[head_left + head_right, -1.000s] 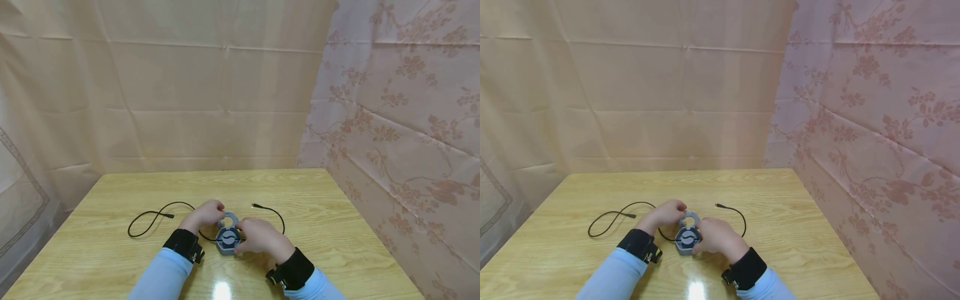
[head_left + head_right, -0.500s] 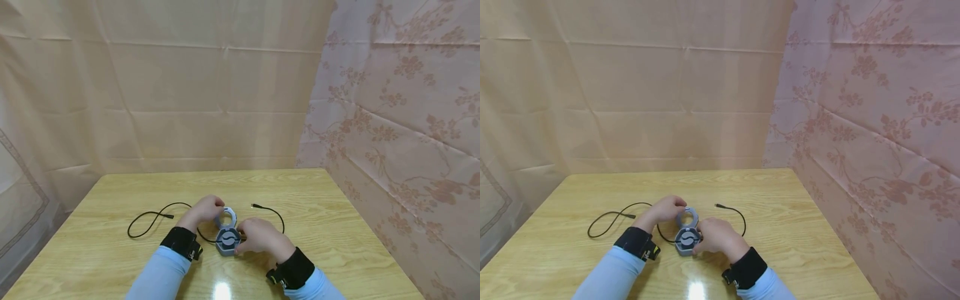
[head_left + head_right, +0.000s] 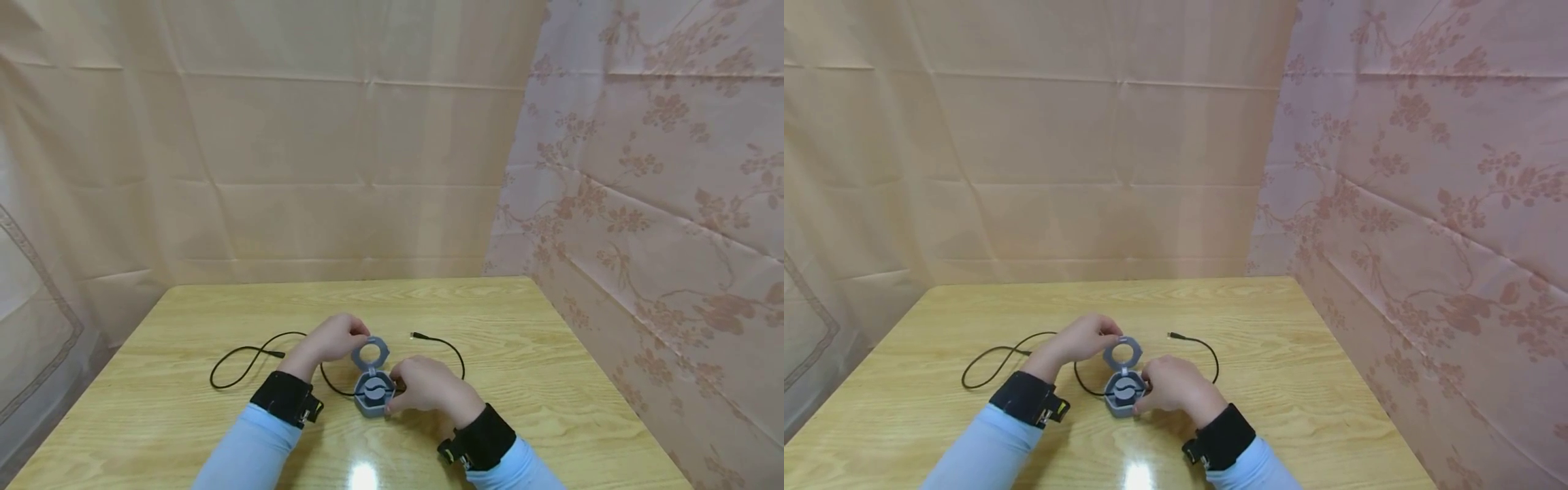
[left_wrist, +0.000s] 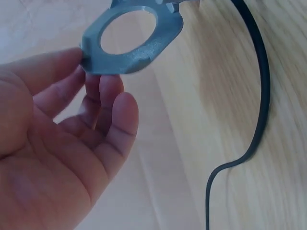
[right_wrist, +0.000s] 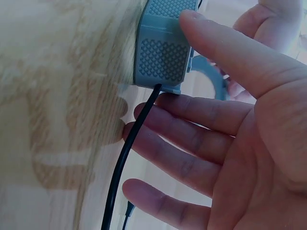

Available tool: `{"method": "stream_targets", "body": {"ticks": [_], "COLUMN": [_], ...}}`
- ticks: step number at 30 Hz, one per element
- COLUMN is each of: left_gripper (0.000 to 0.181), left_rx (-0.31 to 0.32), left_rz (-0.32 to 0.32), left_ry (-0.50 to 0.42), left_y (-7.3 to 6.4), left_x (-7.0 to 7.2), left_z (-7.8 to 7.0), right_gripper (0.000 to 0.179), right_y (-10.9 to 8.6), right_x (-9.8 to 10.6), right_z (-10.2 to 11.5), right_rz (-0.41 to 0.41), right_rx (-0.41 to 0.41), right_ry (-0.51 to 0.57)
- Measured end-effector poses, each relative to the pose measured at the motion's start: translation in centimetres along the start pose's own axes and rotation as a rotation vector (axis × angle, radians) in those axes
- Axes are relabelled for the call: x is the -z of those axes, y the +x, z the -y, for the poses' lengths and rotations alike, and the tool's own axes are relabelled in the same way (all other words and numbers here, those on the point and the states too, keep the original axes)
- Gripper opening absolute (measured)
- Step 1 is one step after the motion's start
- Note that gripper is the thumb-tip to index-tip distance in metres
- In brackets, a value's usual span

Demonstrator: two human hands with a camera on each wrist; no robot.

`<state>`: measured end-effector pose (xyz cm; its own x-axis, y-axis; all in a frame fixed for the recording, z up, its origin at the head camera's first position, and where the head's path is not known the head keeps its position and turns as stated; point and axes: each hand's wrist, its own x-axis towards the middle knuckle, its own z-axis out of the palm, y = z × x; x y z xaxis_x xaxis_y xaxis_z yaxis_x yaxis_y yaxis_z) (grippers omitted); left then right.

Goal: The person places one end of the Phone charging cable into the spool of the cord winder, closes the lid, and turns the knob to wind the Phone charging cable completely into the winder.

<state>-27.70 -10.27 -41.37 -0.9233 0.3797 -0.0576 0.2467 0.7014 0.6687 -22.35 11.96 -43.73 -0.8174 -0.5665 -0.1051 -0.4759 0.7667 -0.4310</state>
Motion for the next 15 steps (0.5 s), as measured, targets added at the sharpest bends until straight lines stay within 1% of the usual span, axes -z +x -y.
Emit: {"method": "stream_targets", "body": {"ticks": [7,10,15], "left_gripper": [0.014,0.015,0.015], "left_rx": [-0.098,-0.120,-0.158], "left_rz": [0.077,0.104,0.142], "left_ry": [0.014,0.002,-0.046], "left_y": [-1.2,-1.7,-2.3], "left_x": [0.4,0.4,0.2], "left_z": [0.0,0.2,0.4], "right_gripper": [0.028,0.028,0.028], "right_y": [-0.1,0.0,-0.1], "right_x": [0.2,0.2,0.1], "right_z": [0.1,-0.1,-0.2], "right_rz": [0.004,-0.001,-0.007], "right_rx": [0.010,0.020,0.035], "right_ry": [0.003,-0.001,-0.012]}}
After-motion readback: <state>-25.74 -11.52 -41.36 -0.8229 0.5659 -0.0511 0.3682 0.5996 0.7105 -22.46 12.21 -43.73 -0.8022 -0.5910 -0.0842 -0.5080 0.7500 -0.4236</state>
